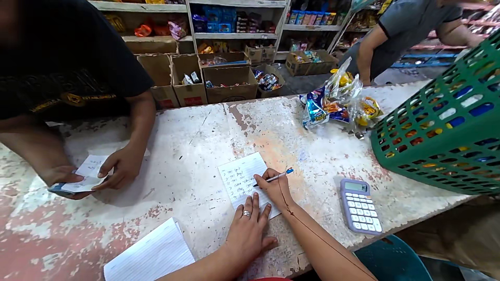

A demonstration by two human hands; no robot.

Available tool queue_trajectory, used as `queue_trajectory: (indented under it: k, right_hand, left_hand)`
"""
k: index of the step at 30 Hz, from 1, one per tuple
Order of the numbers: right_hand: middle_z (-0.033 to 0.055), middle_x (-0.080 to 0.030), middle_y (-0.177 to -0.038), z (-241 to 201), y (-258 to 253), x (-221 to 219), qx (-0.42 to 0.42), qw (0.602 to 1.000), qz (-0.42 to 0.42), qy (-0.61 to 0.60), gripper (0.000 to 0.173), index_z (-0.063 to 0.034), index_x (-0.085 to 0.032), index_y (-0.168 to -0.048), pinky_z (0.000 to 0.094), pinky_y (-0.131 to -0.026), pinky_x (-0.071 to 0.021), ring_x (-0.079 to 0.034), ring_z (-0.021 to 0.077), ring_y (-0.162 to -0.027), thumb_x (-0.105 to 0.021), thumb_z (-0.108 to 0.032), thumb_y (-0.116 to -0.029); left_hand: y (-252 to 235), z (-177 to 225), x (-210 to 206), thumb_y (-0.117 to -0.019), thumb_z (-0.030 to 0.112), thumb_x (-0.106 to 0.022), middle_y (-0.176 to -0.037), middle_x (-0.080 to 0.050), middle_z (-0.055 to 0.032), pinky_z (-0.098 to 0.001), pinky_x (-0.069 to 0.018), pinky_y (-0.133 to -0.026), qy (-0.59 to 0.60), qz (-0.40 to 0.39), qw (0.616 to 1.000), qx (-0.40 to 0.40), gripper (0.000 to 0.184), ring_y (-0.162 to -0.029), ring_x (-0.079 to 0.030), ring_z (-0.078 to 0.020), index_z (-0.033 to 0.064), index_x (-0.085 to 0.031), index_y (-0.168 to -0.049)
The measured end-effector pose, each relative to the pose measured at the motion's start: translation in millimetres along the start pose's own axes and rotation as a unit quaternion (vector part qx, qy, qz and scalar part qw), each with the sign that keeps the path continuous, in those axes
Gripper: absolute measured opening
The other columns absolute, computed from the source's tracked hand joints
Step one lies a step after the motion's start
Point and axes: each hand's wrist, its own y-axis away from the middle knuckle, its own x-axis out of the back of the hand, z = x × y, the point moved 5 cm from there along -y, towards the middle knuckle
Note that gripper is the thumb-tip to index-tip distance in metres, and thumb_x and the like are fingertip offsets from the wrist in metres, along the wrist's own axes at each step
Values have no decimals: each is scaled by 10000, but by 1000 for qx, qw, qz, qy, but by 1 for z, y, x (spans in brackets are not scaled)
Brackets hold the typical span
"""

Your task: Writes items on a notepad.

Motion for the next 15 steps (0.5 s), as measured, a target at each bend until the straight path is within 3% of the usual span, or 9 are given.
queue_trajectory:
  k: [3,5,10,15]
  right_hand:
    - [-98,-493,-553,1,0,-1,-10,1000,-25,13,283,-138,-525,-654,169,-506,-403,-470,-22,-491,-696,-152,-880]
    - [-94,-511,-559,-1,-1,0,-19,999,-36,15,271,-132,-537,-667,174,-516,-432,-497,-18,-498,-701,-161,-882]
    - [-102,-477,-557,-1,0,1,-6,1000,-10,27,284,-140,-529,-647,170,-512,-395,-457,-25,-501,-692,-161,-880]
    - [-99,-483,-553,-1,-1,2,-12,1000,-2,19,299,-139,-527,-638,166,-511,-409,-473,-26,-501,-698,-141,-884]
  left_hand:
    - [0,0,0,-954,737,-385,-1634,-271,-290,-568,-376,-1130,-2,8,1000,-1,878,-1486,-345,-447,124,-386,-1582]
    - [0,0,0,-945,733,-420,-1625,-287,-298,-578,-382,-1125,10,20,1000,-1,877,-1477,-356,-459,120,-406,-1572]
    - [-1,0,1,-952,737,-398,-1642,-249,-290,-571,-361,-1141,8,-8,1000,2,882,-1495,-324,-452,132,-364,-1593]
    - [-1,-1,0,-946,739,-406,-1642,-264,-278,-564,-382,-1123,7,11,1000,-1,878,-1484,-349,-445,141,-382,-1587]
